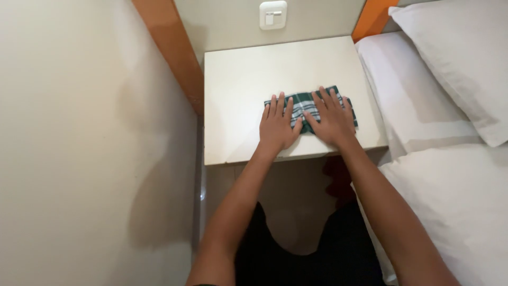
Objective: The person wipes an orange countertop with a green and white striped cloth, then walks to a white bedside table and continues wiping its surface. The cloth is used throughout to rub the surfaces in a repetitive motion.
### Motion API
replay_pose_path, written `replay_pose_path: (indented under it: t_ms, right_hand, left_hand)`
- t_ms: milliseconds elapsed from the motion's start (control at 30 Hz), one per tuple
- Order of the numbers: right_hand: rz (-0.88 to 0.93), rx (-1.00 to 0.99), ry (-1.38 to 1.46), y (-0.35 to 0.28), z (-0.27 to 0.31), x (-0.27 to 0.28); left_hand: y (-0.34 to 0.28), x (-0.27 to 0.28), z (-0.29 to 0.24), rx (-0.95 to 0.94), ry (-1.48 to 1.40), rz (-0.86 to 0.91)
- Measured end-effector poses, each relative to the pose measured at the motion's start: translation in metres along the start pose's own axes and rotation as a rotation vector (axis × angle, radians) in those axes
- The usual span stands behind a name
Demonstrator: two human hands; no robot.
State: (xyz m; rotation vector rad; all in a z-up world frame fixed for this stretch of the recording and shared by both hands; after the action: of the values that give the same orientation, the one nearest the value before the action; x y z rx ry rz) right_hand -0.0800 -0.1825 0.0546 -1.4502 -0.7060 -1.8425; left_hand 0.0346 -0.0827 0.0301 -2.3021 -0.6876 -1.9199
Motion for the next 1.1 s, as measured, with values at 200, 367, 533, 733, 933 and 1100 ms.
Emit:
replay_pose_path:
  t_ms: [200,367,533,733,933,1100]
  right_hand:
    - [-0.020,-0.030,0.031,0.005,-0.007,0.006]
    - [-0.038,-0.006,0.006,-0.011,-0.013,0.002]
    - [-0.055,0.001,-0.049,-0.046,-0.022,-0.006]
    - [-0.060,-0.002,-0.033,-0.072,-0.028,-0.004]
    - [-0.041,-0.010,-0.028,-0.049,-0.042,-0.001]
    - [-0.092,-0.030,-0.026,-0.040,-0.048,-0.001]
  left_hand:
    - [0.024,-0.002,-0.003,0.043,0.008,0.070]
    - [0.012,-0.003,-0.005,-0.005,0.001,0.082]
    - [-0.033,0.005,-0.026,-0.091,0.009,0.015]
    - [-0.061,0.010,-0.048,-0.109,-0.034,-0.025]
    - [-0.034,0.001,-0.050,-0.125,-0.033,-0.029]
    - [-0.022,-0.003,-0.049,-0.075,-0.025,-0.008]
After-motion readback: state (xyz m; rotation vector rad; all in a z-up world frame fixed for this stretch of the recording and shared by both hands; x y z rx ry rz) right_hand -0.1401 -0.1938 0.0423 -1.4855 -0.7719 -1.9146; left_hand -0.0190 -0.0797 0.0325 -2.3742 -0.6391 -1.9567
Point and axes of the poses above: each hand's wrist, its own y-axis towards the middle knuckle, its own x-axis out of the back of the hand, z = x × y, the point moved 8 cm from there along y, towards the middle knuckle, and after that the axes turned 10 degrees about z, right-handed, at the moved point
